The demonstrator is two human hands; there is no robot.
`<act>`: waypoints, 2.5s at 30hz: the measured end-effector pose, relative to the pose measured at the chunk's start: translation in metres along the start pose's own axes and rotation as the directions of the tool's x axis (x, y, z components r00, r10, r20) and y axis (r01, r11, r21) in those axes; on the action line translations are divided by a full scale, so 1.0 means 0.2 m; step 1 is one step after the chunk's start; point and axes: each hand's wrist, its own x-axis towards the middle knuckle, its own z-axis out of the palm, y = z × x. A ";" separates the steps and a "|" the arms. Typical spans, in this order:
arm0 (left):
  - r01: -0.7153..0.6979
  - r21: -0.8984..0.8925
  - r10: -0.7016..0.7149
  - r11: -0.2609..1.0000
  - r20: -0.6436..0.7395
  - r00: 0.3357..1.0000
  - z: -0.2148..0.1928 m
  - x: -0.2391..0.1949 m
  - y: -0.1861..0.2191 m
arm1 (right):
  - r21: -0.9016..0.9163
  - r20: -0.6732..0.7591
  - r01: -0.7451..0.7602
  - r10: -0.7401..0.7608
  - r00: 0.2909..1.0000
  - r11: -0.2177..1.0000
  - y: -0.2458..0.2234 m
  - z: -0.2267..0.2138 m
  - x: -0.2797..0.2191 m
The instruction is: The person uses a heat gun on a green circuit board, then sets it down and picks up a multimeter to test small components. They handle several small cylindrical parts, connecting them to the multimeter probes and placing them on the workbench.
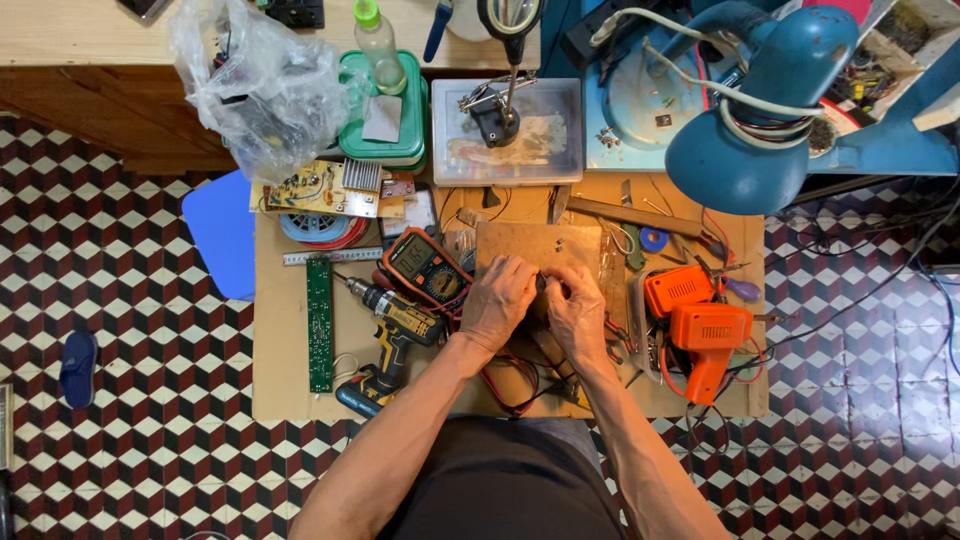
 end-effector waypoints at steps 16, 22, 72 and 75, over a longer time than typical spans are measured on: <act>0.341 -0.304 -0.362 0.890 -0.016 0.932 0.00 -0.01 0.03 | 0.262 -0.036 -0.199 0.216 0.976 0.944 0.05 -0.15 0.10; 0.436 -0.331 -0.455 0.837 0.023 0.890 0.01 -0.03 0.02 | 0.331 -0.105 -0.249 0.297 0.949 0.910 0.11 -0.35 0.50; 0.462 -0.289 -0.496 0.838 -0.054 0.866 -0.01 0.00 0.06 | 0.276 -0.081 -0.241 0.272 0.959 0.931 0.12 -0.25 0.90; 0.476 -0.275 -0.503 0.836 -0.036 0.863 -0.01 0.00 0.05 | 0.208 -0.093 -0.283 0.307 0.947 0.936 0.11 -0.24 0.91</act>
